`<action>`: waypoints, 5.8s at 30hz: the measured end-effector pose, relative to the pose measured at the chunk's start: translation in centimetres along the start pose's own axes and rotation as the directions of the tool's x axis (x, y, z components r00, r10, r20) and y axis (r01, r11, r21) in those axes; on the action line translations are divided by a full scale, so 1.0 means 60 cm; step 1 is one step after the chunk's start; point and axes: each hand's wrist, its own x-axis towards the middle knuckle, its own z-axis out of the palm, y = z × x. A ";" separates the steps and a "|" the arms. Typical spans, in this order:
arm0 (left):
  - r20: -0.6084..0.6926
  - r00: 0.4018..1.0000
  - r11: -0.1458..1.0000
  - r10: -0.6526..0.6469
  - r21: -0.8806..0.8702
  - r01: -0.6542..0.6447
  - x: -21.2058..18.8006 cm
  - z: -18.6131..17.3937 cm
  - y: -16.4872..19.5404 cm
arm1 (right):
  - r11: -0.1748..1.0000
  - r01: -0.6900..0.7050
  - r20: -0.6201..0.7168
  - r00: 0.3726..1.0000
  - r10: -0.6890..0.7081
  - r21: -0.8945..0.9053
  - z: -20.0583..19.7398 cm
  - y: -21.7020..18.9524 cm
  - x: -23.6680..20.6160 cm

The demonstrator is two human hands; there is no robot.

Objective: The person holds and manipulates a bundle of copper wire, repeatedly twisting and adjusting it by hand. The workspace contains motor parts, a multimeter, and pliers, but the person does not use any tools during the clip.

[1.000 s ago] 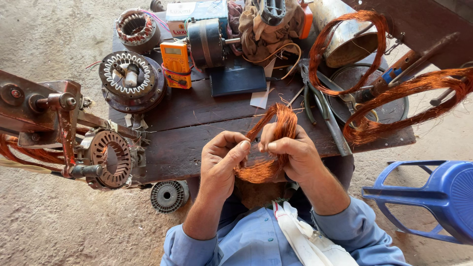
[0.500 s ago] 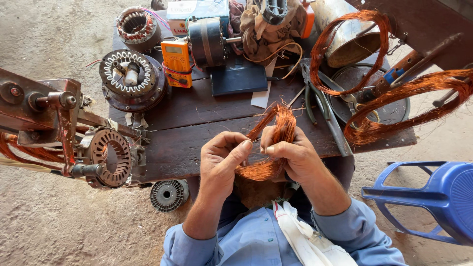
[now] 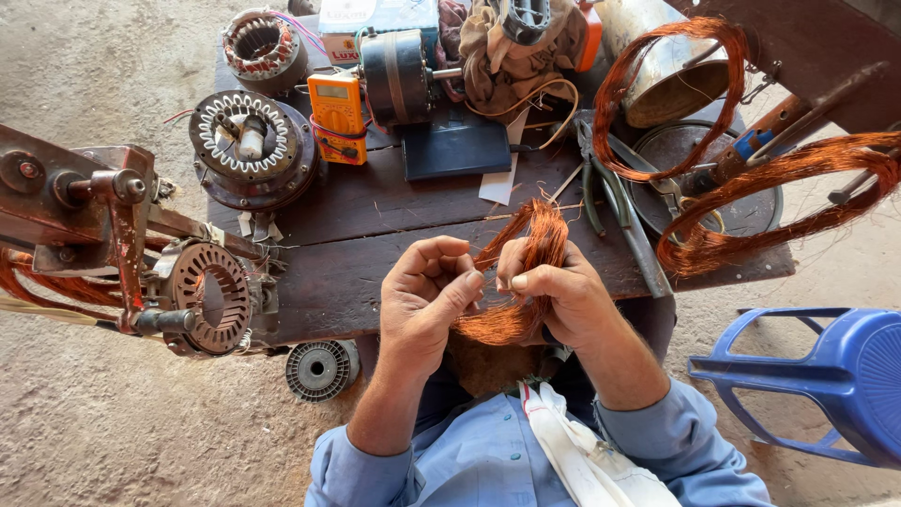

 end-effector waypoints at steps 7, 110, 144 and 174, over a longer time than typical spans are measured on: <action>-0.073 0.996 0.998 0.057 0.022 -0.056 0.002 0.000 0.001 | 0.999 -0.033 0.085 0.996 0.037 -0.038 -0.004 0.003 -0.007; 0.159 0.987 0.796 0.025 0.595 -0.116 -0.034 0.052 -0.042 | 0.975 0.170 0.098 0.978 -0.185 0.145 0.039 -0.018 0.033; 0.492 0.764 0.901 -0.418 0.329 0.281 0.018 -0.116 0.044 | 0.972 -0.006 0.123 0.992 0.037 -0.237 -0.030 -0.186 -0.074; 0.359 0.914 0.966 -0.188 -0.103 0.239 0.063 0.181 -0.237 | 0.060 0.012 -0.034 0.714 -0.699 -0.998 -0.082 -0.334 -0.203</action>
